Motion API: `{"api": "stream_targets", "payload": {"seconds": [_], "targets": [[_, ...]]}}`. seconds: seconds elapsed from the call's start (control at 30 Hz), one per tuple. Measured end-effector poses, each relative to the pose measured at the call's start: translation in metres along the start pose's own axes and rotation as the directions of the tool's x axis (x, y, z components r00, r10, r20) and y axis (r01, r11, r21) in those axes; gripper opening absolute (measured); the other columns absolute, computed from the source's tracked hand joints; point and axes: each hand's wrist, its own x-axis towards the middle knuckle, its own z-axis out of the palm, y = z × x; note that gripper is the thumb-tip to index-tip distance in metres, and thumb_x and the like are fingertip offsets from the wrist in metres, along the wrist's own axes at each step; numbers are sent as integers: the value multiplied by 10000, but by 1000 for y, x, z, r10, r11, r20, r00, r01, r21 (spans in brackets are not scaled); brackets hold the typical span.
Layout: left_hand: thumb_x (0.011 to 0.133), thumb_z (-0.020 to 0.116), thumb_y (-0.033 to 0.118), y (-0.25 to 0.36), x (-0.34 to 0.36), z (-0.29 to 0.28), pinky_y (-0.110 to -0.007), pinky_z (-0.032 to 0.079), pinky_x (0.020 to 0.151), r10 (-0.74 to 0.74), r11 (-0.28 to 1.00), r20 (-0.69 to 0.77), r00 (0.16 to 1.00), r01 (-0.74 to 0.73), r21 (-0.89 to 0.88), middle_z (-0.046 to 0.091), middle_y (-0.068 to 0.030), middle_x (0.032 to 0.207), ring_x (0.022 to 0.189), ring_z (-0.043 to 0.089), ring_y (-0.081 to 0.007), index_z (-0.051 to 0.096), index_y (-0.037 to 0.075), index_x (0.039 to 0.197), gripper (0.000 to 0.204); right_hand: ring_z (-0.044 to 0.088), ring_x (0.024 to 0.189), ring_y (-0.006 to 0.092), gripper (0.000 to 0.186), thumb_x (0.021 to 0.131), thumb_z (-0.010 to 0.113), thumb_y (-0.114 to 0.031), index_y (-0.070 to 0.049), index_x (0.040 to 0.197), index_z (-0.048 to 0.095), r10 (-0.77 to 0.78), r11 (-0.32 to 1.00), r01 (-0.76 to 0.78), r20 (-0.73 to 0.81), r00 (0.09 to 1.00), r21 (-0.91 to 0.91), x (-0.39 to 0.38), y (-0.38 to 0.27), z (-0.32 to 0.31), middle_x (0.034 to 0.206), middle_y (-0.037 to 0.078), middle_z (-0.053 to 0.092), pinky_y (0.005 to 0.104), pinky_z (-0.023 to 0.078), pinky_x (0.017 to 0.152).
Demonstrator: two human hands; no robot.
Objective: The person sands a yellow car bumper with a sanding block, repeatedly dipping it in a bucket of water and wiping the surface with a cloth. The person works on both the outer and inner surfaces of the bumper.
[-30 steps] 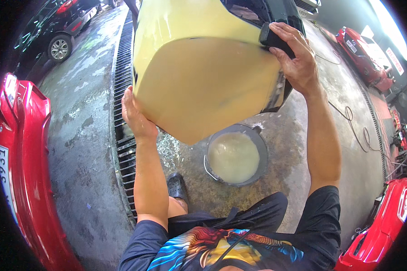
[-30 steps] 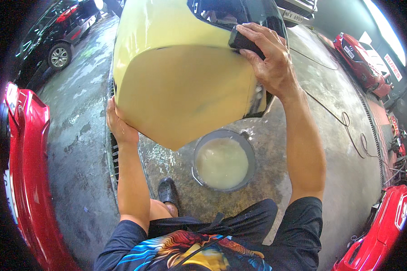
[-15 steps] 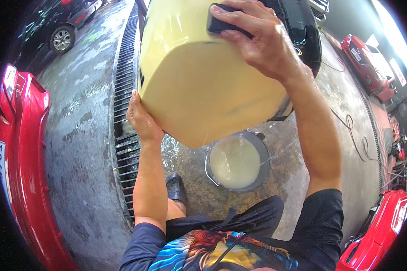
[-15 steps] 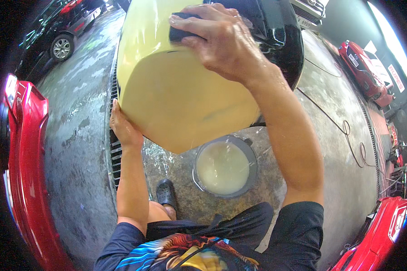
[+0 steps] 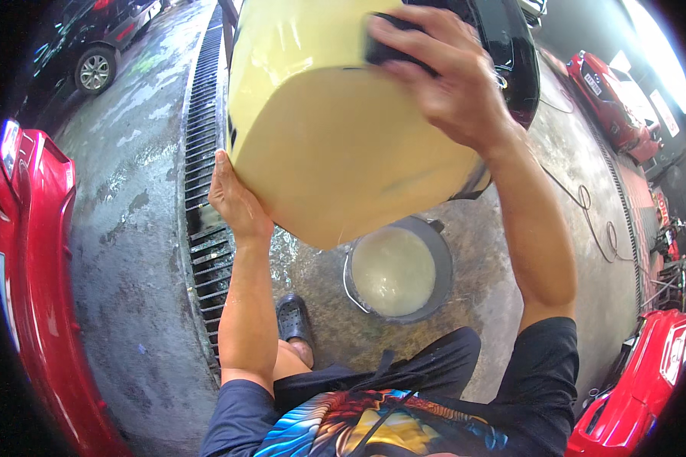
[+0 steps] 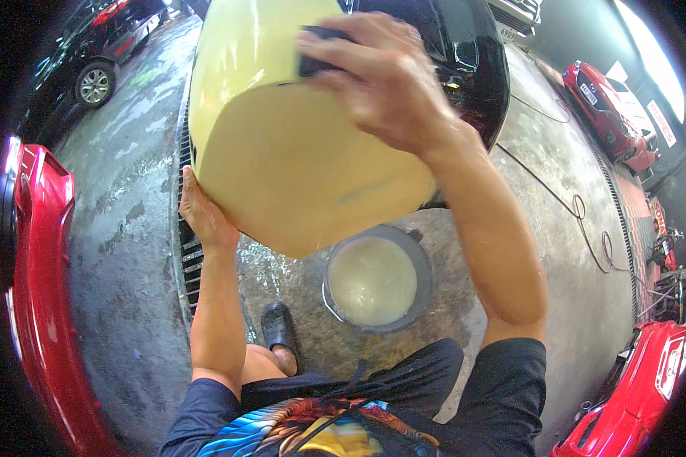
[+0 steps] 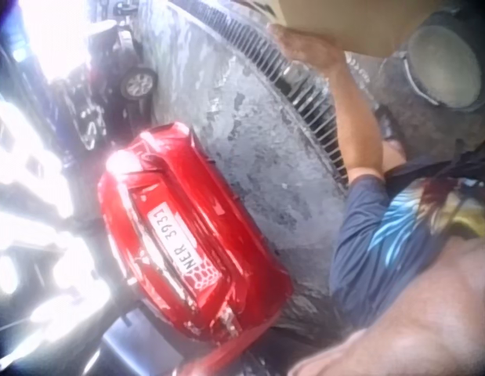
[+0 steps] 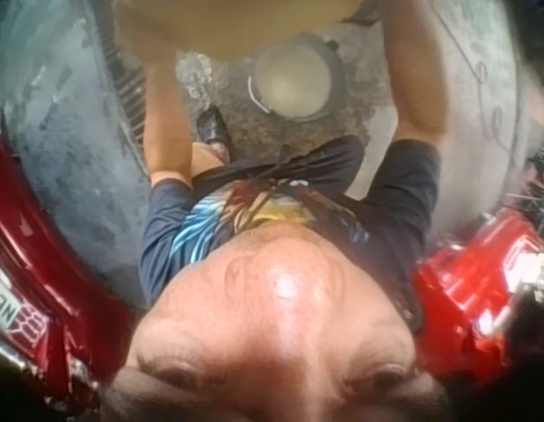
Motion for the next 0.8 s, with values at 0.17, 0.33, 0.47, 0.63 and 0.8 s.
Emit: {"api": "stream_targets", "payload": {"seconds": [0.17,0.33,0.47,0.63,0.8], "targets": [[1137,605,326,6,-2,1,-275,573,798,-27,997,-37,999,29,65,778,-60,1046,904,723,-126,755,23,1091,342,654,1273,342,416,889,784,-82,-118,1303,768,56,992,-62,65,996,109,7,1,-6,1358,136,711,468,487,1119],[1131,601,384,24,18,-10,-272,525,765,-33,940,-83,996,59,336,727,4,921,820,658,-77,747,46,1069,374,658,1311,325,467,887,794,-45,-153,1341,768,348,936,-349,48,936,33,-68,33,-53,1391,133,706,431,515,1135],[1134,603,405,37,30,-3,-231,465,703,18,919,74,997,-45,391,675,15,820,748,596,-58,752,13,1115,420,652,1321,314,520,860,816,-4,-148,1356,762,361,931,-362,25,932,55,-92,44,-61,1406,120,705,415,497,1148],[1149,593,263,36,26,16,-261,538,970,113,901,197,974,-184,393,762,-84,1237,1111,678,-97,707,-34,1379,393,644,1309,321,466,876,818,-67,-148,1332,769,228,973,-225,-44,973,58,-50,23,-25,1398,114,708,435,482,1137],[1134,626,230,27,22,18,-256,554,928,210,866,187,960,-271,420,780,-88,1206,1079,694,-105,724,-49,1351,366,639,1298,330,407,902,802,-125,-152,1307,774,28,999,-28,-7,1000,40,-3,1,7,1378,105,710,461,472,1128]]}}
